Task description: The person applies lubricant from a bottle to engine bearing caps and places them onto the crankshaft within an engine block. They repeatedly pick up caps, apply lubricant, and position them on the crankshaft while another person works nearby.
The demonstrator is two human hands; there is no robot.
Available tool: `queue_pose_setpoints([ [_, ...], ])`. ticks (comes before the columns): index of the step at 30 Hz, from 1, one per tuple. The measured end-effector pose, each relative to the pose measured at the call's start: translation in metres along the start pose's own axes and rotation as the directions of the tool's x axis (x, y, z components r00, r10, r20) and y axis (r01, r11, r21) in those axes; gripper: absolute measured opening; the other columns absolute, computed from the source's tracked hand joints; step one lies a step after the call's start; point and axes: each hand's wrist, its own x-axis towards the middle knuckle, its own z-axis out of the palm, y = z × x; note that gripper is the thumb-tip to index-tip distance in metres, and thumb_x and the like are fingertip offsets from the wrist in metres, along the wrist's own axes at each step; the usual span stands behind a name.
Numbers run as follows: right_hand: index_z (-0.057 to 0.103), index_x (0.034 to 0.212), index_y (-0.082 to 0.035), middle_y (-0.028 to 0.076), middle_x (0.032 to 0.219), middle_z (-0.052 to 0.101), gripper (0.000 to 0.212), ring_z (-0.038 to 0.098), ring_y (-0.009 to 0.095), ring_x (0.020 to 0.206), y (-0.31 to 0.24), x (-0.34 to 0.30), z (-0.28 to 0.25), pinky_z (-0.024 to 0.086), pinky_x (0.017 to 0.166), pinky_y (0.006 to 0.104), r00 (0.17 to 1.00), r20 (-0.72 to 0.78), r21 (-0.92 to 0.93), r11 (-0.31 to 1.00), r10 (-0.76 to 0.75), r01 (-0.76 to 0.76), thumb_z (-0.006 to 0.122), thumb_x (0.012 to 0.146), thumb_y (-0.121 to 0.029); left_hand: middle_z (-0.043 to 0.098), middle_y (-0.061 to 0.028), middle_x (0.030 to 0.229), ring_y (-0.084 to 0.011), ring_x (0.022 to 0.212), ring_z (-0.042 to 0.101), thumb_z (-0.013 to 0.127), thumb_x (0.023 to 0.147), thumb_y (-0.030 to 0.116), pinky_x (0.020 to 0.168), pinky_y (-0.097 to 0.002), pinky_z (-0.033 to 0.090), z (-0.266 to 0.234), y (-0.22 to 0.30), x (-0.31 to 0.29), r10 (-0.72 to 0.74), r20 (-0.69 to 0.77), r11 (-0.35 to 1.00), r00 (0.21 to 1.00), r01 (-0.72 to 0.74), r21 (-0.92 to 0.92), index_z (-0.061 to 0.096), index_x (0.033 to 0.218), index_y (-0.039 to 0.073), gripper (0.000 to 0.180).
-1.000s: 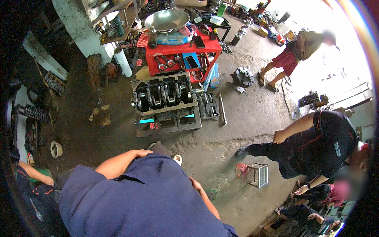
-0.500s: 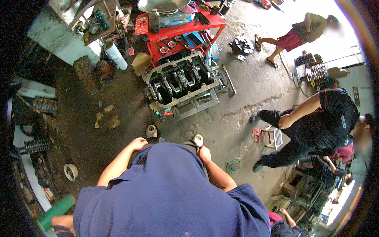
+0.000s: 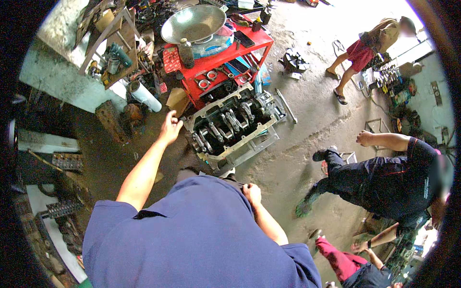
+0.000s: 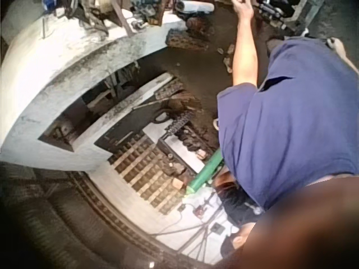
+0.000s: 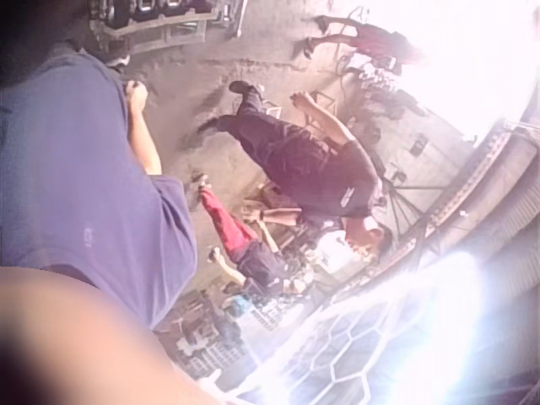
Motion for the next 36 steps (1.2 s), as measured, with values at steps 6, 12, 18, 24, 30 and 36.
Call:
queue_pose_setpoints([
  [6, 0.068, 0.087, 0.002, 0.026, 0.092, 0.068, 0.043, 0.067, 0.042, 0.09, -0.005, -0.012, 0.02, 0.051, 0.08, 0.0467, 0.981, -0.002, 0.061, 0.98, 0.192, -0.191, 0.056, 0.088, -0.04, 0.058, -0.0179, 0.116, -0.0291, 0.096, 0.062, 0.071, 0.086, 0.019, 0.083, -0.0402, 0.054, -0.036, 0.07, 0.122, 0.377, -0.189, 0.926, 0.907, -0.365, 0.098, 0.042, 0.14, 0.009, 0.062],
  [12, 0.067, 0.087, 0.003, 0.026, 0.09, 0.068, 0.043, 0.069, 0.038, 0.086, -0.046, -0.039, 0.075, 0.051, 0.078, 0.0444, 0.903, -0.134, 0.234, 0.899, 0.408, -0.371, 0.06, 0.086, -0.039, 0.054, -0.0219, 0.126, -0.0404, 0.12, 0.052, 0.07, 0.086, 0.019, 0.104, -0.0476, 0.042, -0.059, 0.103, 0.25, 0.619, -0.233, 0.786, 0.75, -0.595, 0.17, 0.046, 0.138, 0.006, 0.059],
  [18, 0.065, 0.086, 0.004, 0.026, 0.08, 0.066, 0.042, 0.064, 0.034, 0.073, -0.116, -0.075, 0.156, 0.05, 0.073, 0.0447, 0.821, -0.136, 0.361, 0.8, 0.554, -0.48, 0.061, 0.086, -0.038, 0.057, -0.0163, 0.131, -0.0367, 0.123, 0.052, 0.07, 0.089, 0.022, 0.104, -0.0452, 0.043, -0.051, 0.086, 0.326, 0.699, -0.068, 0.711, 0.712, -0.681, 0.178, 0.05, 0.138, 0.012, 0.054],
  [24, 0.07, 0.097, -0.005, 0.006, 0.079, 0.067, 0.035, 0.059, 0.017, 0.063, -0.145, -0.101, 0.173, 0.047, 0.057, 0.0354, 0.809, 0.11, 0.639, 0.583, 0.577, -0.502, 0.066, 0.09, -0.039, 0.063, -0.0153, 0.123, -0.0387, 0.117, 0.056, 0.068, 0.09, 0.019, 0.103, -0.0483, 0.043, -0.034, 0.058, 0.343, 0.807, -0.06, 0.591, 0.588, -0.804, 0.064, 0.055, 0.13, 0.009, 0.043],
  [30, 0.068, 0.104, -0.009, 0.002, 0.081, 0.065, 0.028, 0.055, 0.013, 0.06, -0.166, -0.118, 0.209, 0.047, 0.053, 0.0308, 0.825, 0.142, 0.775, 0.457, 0.547, -0.437, 0.066, 0.092, -0.034, 0.059, -0.0179, 0.125, -0.04, 0.119, 0.054, 0.068, 0.091, 0.018, 0.103, -0.0495, 0.042, -0.053, 0.069, 0.326, 0.855, 0.011, 0.517, 0.518, -0.855, 0.047, 0.053, 0.129, 0.006, 0.042],
  [36, 0.064, 0.104, -0.012, 0.001, 0.087, 0.065, 0.026, 0.065, 0.014, 0.065, -0.148, -0.144, 0.251, 0.052, 0.051, 0.029, 0.769, 0.28, 0.853, 0.218, 0.575, -0.474, 0.063, 0.095, -0.036, 0.058, -0.0201, 0.123, -0.0332, 0.117, 0.056, 0.065, 0.097, 0.026, 0.101, -0.0447, 0.044, -0.152, 0.112, 0.251, 0.791, -0.3, 0.46, 0.534, -0.841, -0.285, 0.051, 0.126, -0.004, 0.043],
])
